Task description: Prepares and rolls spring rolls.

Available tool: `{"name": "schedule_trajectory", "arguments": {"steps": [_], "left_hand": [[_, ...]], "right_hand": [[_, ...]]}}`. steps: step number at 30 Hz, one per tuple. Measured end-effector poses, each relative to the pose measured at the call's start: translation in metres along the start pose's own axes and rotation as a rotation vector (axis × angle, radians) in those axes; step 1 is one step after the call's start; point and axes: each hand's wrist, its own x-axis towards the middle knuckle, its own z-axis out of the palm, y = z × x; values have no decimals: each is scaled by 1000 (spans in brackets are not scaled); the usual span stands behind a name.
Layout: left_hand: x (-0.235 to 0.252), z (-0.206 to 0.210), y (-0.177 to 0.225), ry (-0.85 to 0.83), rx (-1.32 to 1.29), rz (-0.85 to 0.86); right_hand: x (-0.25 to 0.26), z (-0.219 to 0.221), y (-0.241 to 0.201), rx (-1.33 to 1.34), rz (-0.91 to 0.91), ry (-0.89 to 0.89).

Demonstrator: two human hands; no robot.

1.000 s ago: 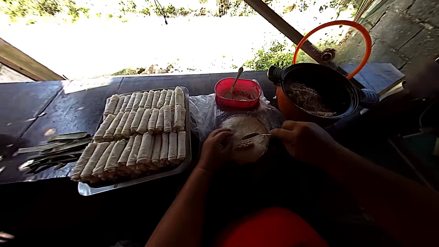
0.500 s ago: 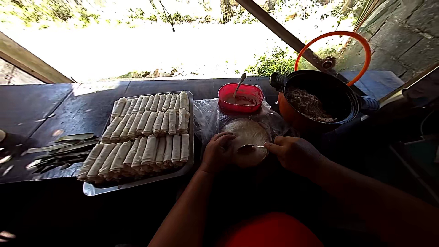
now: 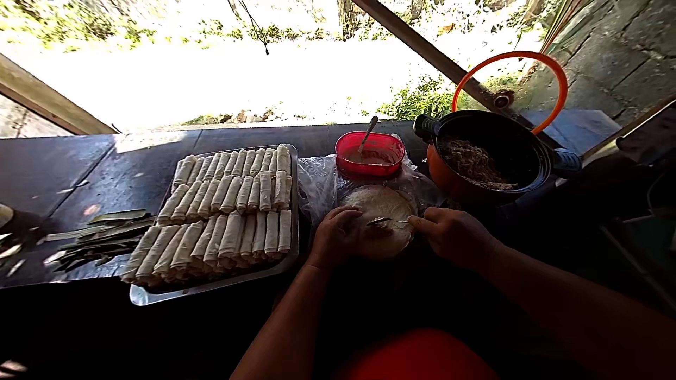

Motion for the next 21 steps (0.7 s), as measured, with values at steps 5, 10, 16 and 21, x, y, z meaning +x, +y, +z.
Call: {"name": "schedule_trajectory", "arguments": {"steps": [5, 10, 16, 21], "left_hand": [[0, 0, -2, -1, -6, 4], [0, 0, -1, -8, 7, -1], [-1, 0, 1, -16, 24, -7], [0, 0, 4, -15, 20, -26]], "right_hand": [[0, -1, 0, 23, -4, -35], [2, -2, 6, 13, 17, 13], [5, -1, 7, -12, 106, -1], [10, 9, 2, 44, 148, -66]]}}
